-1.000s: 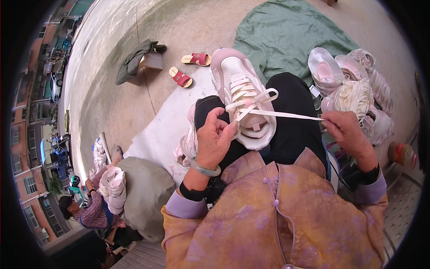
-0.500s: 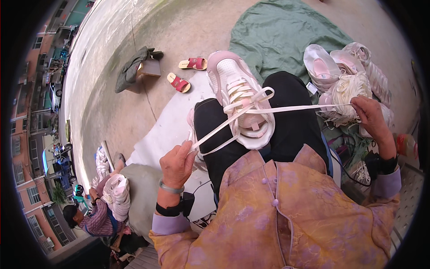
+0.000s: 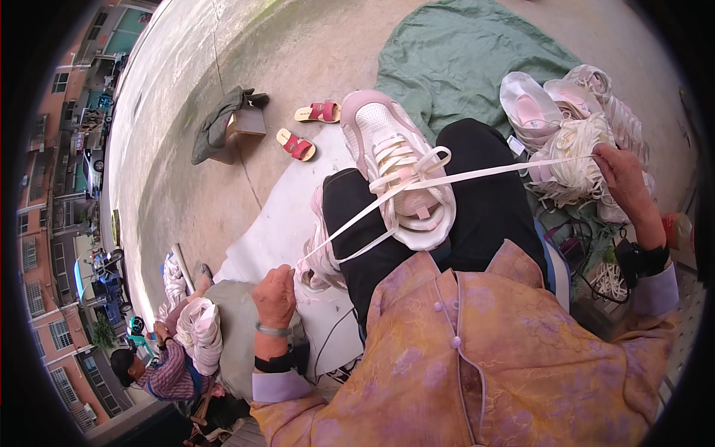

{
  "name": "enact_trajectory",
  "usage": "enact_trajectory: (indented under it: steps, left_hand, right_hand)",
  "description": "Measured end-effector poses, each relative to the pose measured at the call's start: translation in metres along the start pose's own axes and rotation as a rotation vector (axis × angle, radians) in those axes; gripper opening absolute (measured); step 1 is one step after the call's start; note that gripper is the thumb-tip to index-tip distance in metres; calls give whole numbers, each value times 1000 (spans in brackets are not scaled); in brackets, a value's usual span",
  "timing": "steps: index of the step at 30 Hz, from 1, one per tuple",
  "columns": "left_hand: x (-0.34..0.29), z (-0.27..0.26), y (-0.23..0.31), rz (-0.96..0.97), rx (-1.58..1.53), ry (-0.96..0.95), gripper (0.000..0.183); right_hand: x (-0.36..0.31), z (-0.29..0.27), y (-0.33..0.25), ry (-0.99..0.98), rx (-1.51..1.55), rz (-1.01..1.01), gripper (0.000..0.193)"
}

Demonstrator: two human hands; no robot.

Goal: Lacing a pink and white sneaker.

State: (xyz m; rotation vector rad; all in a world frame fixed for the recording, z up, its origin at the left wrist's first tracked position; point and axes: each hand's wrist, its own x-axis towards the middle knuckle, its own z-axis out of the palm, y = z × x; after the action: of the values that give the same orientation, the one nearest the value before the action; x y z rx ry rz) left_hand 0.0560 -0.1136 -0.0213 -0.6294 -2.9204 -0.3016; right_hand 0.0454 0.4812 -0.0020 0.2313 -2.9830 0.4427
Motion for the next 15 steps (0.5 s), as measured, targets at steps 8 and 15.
enact_trajectory:
  steps: [8,15]
  left_hand:
    - [26,16,74,-817,-1262,-502,25]
    - [99,45,146,-559,-1569,-639,24]
  right_hand:
    - [-17,53,-88,-736,1636,708,18]
    - [28,87,-160,-722,1662,627,21]
